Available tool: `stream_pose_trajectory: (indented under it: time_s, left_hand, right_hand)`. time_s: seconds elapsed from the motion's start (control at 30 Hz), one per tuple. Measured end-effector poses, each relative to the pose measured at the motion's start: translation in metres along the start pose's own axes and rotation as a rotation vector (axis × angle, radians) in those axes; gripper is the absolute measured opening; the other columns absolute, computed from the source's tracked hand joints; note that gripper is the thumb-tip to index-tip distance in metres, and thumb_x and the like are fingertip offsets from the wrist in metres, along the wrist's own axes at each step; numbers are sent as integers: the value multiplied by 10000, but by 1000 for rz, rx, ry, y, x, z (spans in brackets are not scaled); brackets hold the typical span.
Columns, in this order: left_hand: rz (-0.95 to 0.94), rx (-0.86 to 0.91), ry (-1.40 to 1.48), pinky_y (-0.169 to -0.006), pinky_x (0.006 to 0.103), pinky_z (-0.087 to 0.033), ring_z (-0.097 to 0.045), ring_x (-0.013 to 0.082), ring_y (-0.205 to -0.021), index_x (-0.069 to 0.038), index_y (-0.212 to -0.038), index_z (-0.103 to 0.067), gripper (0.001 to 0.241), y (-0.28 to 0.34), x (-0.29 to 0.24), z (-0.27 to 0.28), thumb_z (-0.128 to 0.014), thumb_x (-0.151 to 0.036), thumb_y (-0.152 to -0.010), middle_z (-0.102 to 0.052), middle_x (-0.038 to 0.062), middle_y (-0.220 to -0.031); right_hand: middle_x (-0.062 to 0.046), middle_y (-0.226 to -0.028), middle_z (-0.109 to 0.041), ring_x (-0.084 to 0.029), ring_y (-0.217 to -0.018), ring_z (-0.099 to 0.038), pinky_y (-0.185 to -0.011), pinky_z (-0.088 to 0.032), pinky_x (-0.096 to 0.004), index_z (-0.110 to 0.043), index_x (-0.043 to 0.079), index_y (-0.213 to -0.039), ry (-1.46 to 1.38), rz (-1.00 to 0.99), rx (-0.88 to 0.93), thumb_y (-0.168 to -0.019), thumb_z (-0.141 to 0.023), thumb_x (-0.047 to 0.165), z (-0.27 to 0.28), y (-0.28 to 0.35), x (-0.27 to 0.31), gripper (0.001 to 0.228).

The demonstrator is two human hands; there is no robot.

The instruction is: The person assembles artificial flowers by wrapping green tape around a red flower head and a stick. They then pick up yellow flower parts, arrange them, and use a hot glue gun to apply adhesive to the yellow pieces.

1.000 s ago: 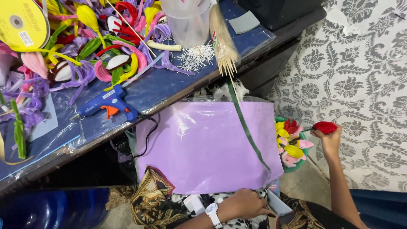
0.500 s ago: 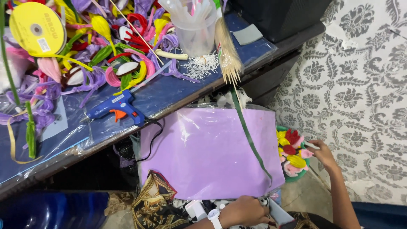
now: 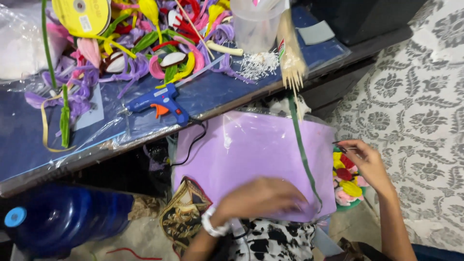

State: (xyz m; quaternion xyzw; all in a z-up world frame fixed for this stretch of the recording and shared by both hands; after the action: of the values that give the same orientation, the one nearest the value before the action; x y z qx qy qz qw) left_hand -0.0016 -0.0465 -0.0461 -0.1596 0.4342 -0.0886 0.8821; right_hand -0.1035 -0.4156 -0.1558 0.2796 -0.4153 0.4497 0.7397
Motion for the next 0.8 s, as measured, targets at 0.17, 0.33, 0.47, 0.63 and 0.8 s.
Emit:
stream_pose_trajectory:
  time_s: [0.17,0.33,0.47,0.63,0.8]
  left_hand:
    - [69,-604,200,-748,223,-673,-750,115,-785,-67,-1288,-685,319,87,7,83,-467,-278,-1188,-779,95,-1196]
    - [-140,-925,318,-687,285,-449,-473,101,-541,-31,-1035,-708,433,119,-30,97,-539,-402,-1182,-548,-1,-647]
    - [-234,-967,330,-656,261,-454,-465,88,-522,-55,-1021,-710,386,90,-49,104,-553,-369,-1181,-532,-32,-613]
    - [-242,-715,149,-639,268,-489,-576,118,-549,1,-1050,-731,473,41,-100,128,-474,-364,-1205,-631,1,-661]
    - [-332,-370,54,-657,390,-426,-529,277,-639,39,-1074,-742,499,-6,-155,159,-396,-297,-1204,-628,108,-791]
  right_hand:
    - [-97,-1234,-835,-208,-1129,-829,-1024,-713,-319,-754,81,-1290,-107,342,317,-1012,-607,13,-45,25,57,322]
    - [-72,-1187,-836,-221,-1103,-813,-1046,-692,-366,-770,84,-1230,-299,751,711,-1053,-663,62,-89,67,146,208]
    - [-150,-1332,-653,-306,-1292,-625,-1140,-539,-458,-616,45,-1359,-107,957,945,-1160,-524,235,-173,104,209,291]
    - [-244,-1619,-303,-460,-1521,-268,-1238,-288,-647,-333,61,-1606,175,840,1004,-971,-723,155,-264,105,201,752]
    - [-133,-1476,-387,-345,-1164,-542,-880,-519,-442,-510,146,-1320,-42,459,955,-919,-533,90,-270,56,154,405]
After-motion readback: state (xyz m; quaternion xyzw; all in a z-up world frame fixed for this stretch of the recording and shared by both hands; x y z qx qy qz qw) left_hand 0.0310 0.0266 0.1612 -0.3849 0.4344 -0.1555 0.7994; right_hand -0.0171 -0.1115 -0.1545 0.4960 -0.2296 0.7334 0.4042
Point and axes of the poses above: each hand's wrist, its own y-axis away from the middle knuckle, its own z-axis out of the back of the hand, x = y × z, the point moved 2 cm from there along -y, towards the middle knuckle
